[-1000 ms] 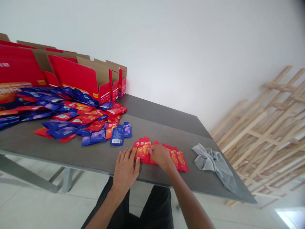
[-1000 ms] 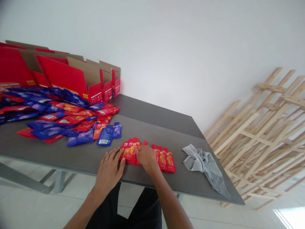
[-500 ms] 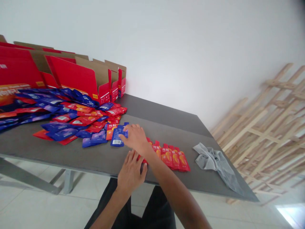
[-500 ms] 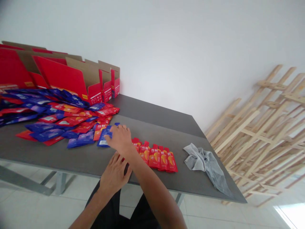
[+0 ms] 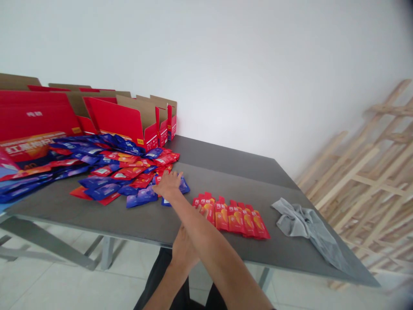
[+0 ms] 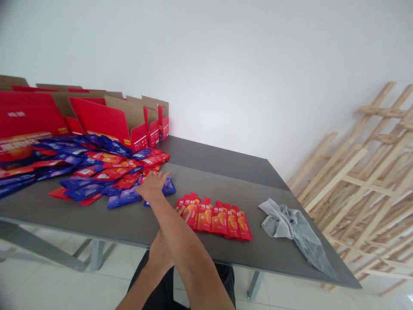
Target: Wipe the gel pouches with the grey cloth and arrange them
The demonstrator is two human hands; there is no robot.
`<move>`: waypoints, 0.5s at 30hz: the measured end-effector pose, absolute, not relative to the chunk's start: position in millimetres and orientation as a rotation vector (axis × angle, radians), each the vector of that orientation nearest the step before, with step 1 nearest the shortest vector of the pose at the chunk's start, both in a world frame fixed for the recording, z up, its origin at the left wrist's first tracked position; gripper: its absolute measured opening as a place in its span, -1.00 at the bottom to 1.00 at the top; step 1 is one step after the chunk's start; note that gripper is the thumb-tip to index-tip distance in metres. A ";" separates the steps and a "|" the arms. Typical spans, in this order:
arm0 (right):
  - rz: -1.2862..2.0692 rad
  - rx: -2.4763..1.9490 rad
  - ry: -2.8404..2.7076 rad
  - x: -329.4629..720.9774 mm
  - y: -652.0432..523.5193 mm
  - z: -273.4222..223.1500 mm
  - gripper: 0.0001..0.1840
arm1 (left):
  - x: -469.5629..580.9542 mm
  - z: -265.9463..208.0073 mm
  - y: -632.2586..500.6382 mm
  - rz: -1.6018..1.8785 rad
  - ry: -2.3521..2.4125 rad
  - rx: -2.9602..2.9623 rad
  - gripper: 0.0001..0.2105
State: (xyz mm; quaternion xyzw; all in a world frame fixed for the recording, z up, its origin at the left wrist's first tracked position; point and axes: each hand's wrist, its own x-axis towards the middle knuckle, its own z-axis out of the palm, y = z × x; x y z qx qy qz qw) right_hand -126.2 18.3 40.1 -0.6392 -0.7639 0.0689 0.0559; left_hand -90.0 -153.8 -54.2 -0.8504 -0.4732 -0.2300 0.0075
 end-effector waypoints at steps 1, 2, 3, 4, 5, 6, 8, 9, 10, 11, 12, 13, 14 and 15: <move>0.184 -1.922 -2.305 -125.3 17.3 39.1 -0.15 | -89.9 -53.9 -153.8 -0.722 -1.477 -2.661 -0.42; 0.163 -1.900 -2.291 -123.8 16.2 38.4 -0.15 | -89.7 -53.0 -154.0 -0.722 -1.480 -2.663 -0.41; 0.148 -1.877 -2.274 -121.9 15.1 38.1 -0.16 | -89.4 -51.7 -154.3 -0.719 -1.488 -2.664 -0.41; 0.142 -1.858 -2.252 -119.6 14.0 38.0 -0.17 | -89.2 -50.3 -154.6 -0.713 -1.493 -2.669 -0.41; 0.144 -1.843 -2.229 -117.0 13.0 38.3 -0.17 | -88.9 -49.0 -154.9 -0.703 -1.493 -2.676 -0.41; 0.150 -1.833 -2.206 -114.4 12.0 38.9 -0.18 | -88.7 -48.0 -155.2 -0.694 -1.491 -2.680 -0.43; 0.155 -1.819 -2.167 -110.2 9.9 41.5 -0.21 | -88.6 -46.3 -155.5 -0.690 -1.478 -2.684 -0.46; 0.153 -1.812 -2.148 -108.8 8.8 43.5 -0.23 | -88.6 -45.4 -155.5 -0.696 -1.473 -2.680 -0.47; 0.152 -1.802 -2.130 -108.0 7.6 46.3 -0.26 | -88.6 -44.2 -155.6 -0.705 -1.472 -2.673 -0.48; 0.156 -1.791 -2.111 -107.6 6.5 49.7 -0.28 | -88.5 -42.5 -155.8 -0.715 -1.471 -2.670 -0.49; 0.167 -1.779 -2.091 -107.3 5.4 53.9 -0.30 | -88.4 -40.4 -156.1 -0.724 -1.466 -2.672 -0.50; 0.187 -1.764 -2.072 -106.7 4.4 58.9 -0.31 | -88.2 -37.8 -156.4 -0.732 -1.463 -2.678 -0.51; 0.214 -1.745 -2.054 -105.4 3.5 64.6 -0.31 | -87.8 -35.1 -156.9 -0.742 -1.471 -2.682 -0.53; 0.246 -1.723 -2.035 -102.7 2.7 70.9 -0.31 | -87.3 -32.3 -157.5 -0.752 -1.490 -2.683 -0.55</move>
